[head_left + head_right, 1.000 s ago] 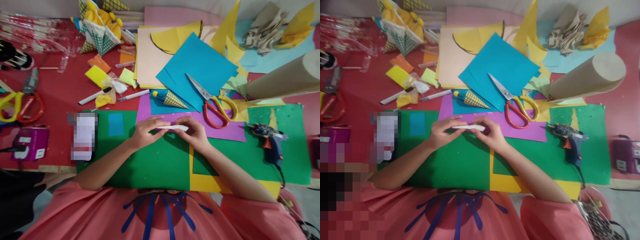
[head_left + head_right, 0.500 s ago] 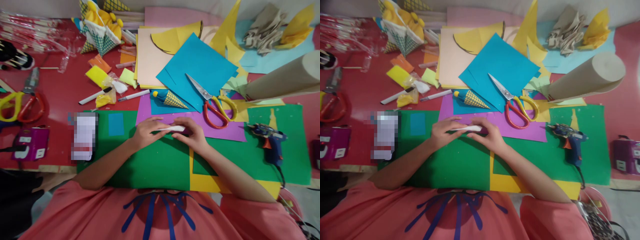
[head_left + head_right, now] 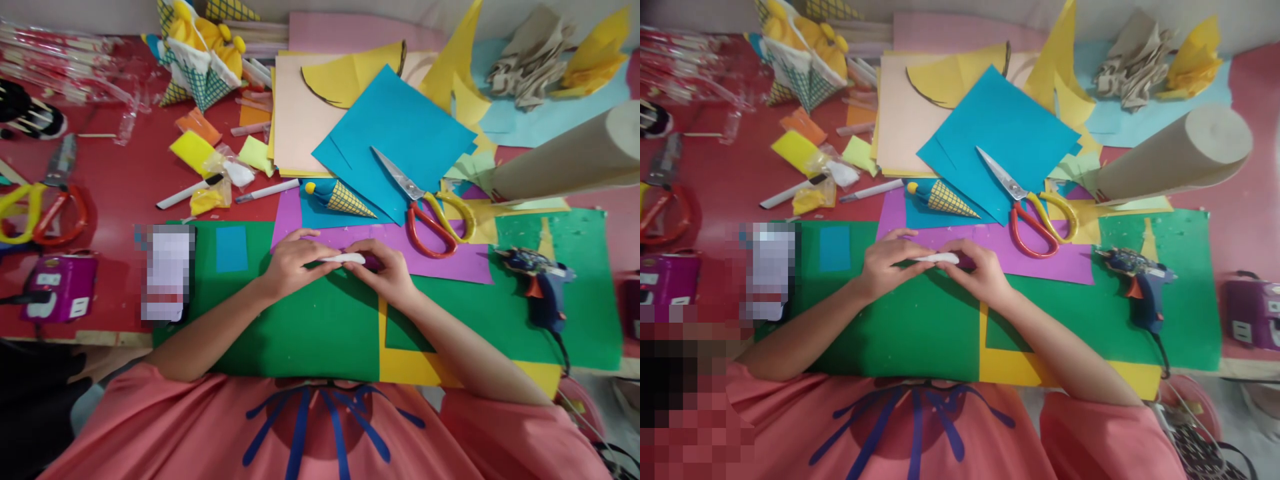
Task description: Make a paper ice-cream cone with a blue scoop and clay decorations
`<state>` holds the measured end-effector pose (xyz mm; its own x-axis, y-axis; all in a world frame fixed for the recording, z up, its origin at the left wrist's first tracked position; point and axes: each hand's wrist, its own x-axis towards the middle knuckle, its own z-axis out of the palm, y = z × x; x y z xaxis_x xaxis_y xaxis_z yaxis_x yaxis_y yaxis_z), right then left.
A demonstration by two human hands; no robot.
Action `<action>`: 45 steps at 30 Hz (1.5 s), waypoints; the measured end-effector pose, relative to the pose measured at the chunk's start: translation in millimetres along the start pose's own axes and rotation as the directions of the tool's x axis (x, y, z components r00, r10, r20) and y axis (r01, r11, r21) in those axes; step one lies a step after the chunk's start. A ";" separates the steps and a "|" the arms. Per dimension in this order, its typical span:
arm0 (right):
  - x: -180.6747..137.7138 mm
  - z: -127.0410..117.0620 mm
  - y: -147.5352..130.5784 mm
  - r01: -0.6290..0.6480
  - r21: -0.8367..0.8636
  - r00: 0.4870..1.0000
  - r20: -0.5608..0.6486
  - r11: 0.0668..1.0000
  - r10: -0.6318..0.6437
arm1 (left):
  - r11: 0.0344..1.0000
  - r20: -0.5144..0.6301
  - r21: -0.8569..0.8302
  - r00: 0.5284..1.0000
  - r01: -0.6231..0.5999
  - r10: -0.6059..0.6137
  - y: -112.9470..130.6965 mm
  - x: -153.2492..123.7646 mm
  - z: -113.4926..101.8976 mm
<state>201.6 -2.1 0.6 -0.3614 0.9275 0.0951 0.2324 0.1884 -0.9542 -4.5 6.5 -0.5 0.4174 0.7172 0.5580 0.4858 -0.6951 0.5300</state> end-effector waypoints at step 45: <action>2.2 0.4 -0.5 -0.016 -0.054 1.000 -0.012 0.998 0.015 | 0.991 -0.008 0.113 0.997 -0.076 0.077 -1.3 -3.8 2.2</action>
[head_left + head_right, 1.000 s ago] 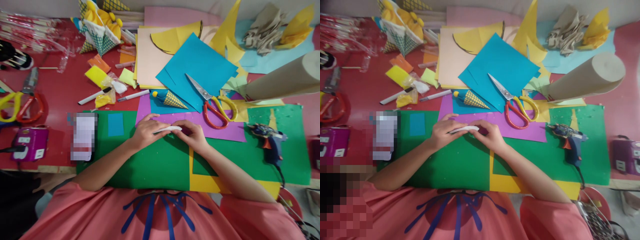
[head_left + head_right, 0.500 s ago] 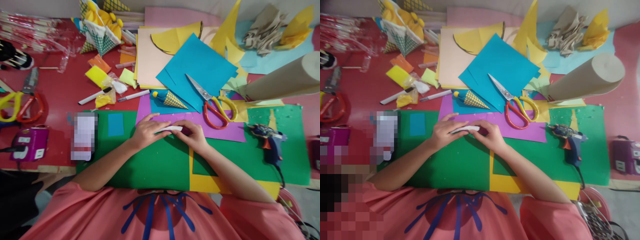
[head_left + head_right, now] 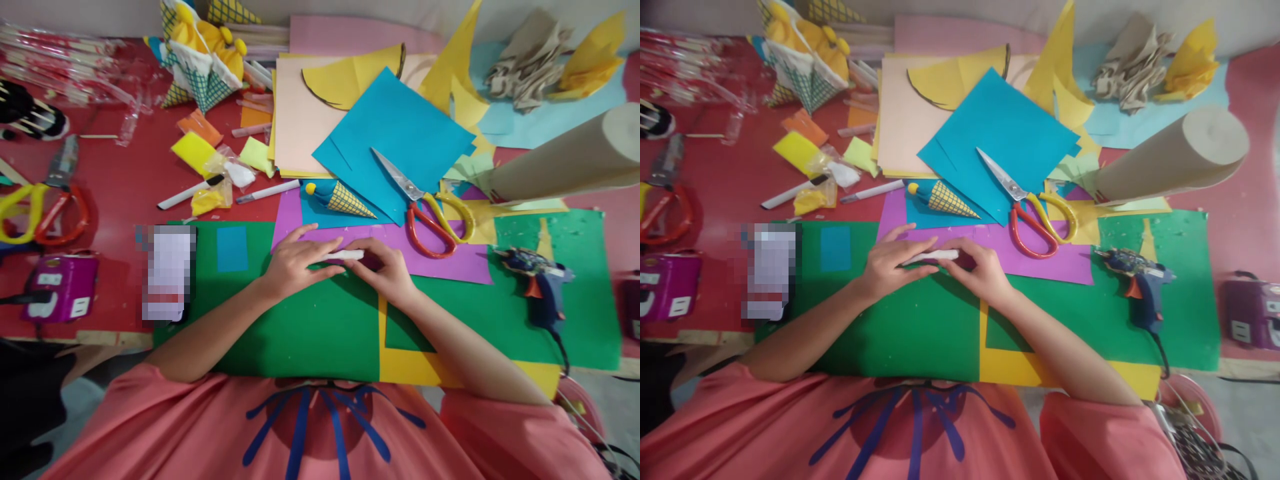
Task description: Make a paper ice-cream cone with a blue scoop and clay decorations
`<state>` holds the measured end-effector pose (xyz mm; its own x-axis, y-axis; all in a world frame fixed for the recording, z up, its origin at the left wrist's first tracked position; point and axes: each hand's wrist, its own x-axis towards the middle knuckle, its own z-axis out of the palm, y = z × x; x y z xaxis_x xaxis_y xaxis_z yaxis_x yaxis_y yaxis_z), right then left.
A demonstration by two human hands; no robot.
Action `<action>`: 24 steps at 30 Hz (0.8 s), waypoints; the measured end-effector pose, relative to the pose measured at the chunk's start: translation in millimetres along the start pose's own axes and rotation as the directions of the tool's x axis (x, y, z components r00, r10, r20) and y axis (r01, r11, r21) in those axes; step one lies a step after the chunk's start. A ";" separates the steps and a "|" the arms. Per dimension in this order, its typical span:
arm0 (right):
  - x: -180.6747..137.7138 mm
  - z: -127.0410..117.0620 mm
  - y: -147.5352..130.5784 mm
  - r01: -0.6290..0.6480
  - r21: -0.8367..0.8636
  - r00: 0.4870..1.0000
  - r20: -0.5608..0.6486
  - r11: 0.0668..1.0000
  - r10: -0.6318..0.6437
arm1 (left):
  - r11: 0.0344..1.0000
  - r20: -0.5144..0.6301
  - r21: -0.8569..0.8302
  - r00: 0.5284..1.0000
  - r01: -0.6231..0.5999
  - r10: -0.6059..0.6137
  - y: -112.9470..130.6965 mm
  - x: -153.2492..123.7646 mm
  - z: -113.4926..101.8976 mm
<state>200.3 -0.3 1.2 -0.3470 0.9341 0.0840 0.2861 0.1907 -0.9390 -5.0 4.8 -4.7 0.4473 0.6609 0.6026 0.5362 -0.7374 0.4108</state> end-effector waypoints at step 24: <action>-0.9 0.6 5.1 0.017 0.036 1.000 -0.002 0.999 -0.017 | 0.998 -0.009 -0.061 1.000 0.004 -0.004 2.6 4.1 -0.9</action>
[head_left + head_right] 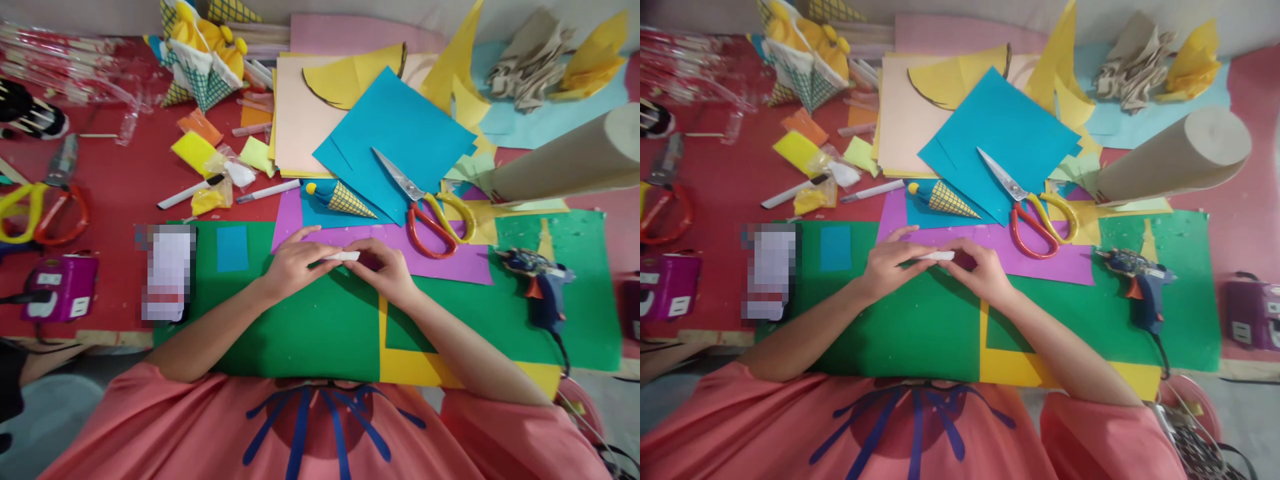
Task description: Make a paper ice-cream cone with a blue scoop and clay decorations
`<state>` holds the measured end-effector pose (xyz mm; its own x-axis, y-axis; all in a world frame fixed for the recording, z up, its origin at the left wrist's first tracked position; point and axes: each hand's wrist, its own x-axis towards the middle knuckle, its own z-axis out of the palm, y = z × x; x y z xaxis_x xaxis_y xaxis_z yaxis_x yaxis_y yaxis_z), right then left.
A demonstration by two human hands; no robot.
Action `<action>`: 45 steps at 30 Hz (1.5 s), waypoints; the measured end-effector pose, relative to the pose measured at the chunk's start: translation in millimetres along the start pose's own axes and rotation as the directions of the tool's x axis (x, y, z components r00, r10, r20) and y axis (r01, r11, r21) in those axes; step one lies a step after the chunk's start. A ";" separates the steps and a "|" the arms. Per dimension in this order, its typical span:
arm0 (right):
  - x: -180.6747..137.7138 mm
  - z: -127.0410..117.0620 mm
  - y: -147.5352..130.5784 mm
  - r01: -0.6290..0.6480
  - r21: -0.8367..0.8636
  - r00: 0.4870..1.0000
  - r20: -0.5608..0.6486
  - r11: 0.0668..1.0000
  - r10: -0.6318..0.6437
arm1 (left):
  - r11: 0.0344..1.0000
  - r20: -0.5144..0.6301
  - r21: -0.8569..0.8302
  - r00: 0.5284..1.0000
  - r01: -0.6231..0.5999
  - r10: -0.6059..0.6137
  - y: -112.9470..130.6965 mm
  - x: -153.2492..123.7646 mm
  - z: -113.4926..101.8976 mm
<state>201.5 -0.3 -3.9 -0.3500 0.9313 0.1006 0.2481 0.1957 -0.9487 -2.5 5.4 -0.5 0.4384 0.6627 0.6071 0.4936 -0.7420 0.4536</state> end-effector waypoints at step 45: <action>2.9 -2.1 -3.4 0.048 -0.055 0.999 0.005 0.997 -0.048 | 1.000 0.007 0.019 1.000 -0.001 0.001 -2.3 -2.5 1.9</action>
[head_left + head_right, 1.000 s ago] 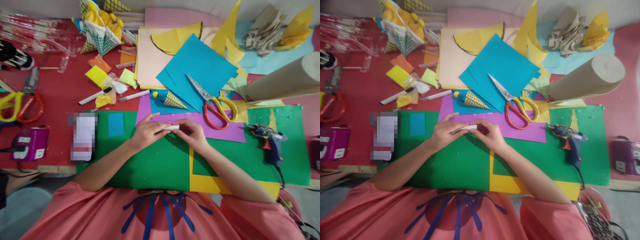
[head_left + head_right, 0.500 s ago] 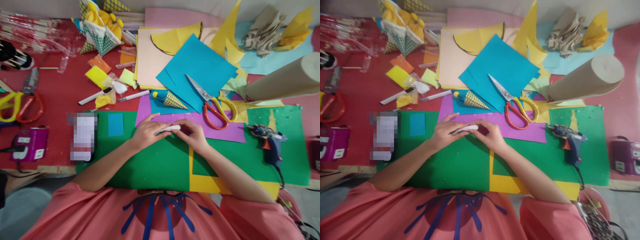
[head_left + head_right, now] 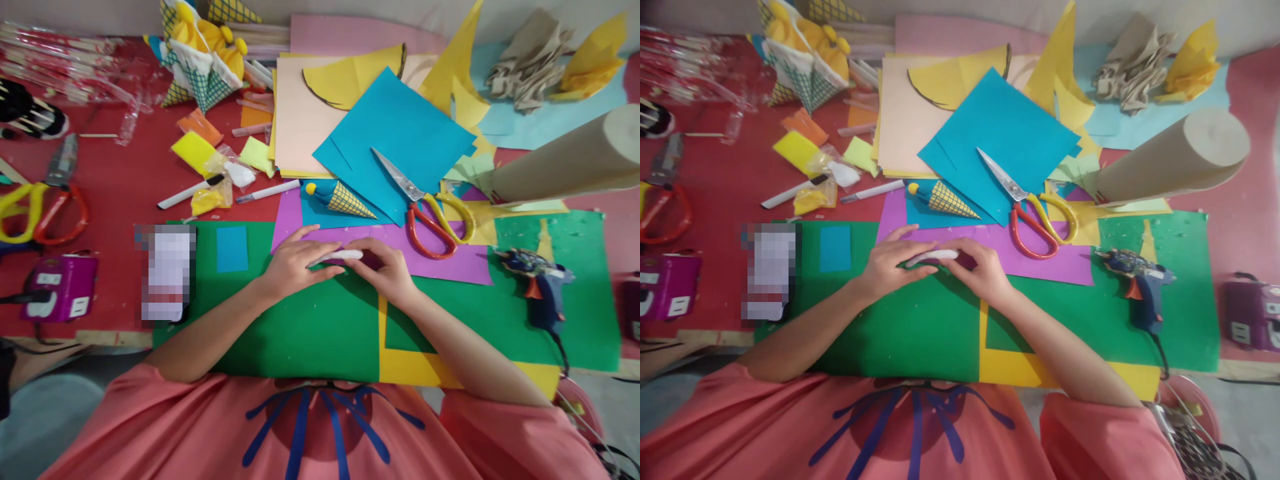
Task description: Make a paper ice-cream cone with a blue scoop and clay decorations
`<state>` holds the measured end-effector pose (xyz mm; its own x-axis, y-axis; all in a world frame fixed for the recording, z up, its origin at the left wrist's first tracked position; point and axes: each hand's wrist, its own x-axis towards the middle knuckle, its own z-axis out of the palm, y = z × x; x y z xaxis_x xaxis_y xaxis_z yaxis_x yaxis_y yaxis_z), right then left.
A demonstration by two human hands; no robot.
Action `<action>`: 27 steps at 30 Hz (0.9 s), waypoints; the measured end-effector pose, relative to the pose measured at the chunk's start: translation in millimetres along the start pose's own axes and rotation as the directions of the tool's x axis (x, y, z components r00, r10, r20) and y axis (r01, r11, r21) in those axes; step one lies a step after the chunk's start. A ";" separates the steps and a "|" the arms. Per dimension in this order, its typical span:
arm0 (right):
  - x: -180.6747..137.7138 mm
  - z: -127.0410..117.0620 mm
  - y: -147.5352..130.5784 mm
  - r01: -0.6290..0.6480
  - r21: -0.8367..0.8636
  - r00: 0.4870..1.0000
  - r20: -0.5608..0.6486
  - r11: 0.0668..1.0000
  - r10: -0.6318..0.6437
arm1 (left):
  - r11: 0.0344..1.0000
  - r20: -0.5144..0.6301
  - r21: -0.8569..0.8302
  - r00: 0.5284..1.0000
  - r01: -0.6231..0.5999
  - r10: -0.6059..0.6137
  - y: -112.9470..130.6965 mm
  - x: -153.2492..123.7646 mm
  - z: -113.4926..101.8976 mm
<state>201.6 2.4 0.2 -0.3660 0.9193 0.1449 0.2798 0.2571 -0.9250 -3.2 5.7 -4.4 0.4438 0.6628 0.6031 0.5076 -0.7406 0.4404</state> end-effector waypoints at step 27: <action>-2.5 -0.2 1.3 -0.017 0.094 1.000 0.024 0.995 0.015 | 0.998 0.010 0.057 1.000 0.006 -0.007 -2.8 0.6 -1.3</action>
<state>203.0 0.4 -1.3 -0.3829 0.9156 0.1225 0.2014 0.2122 -0.9562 -5.4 8.1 -4.4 0.4477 0.6687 0.5937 0.5514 -0.7291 0.4054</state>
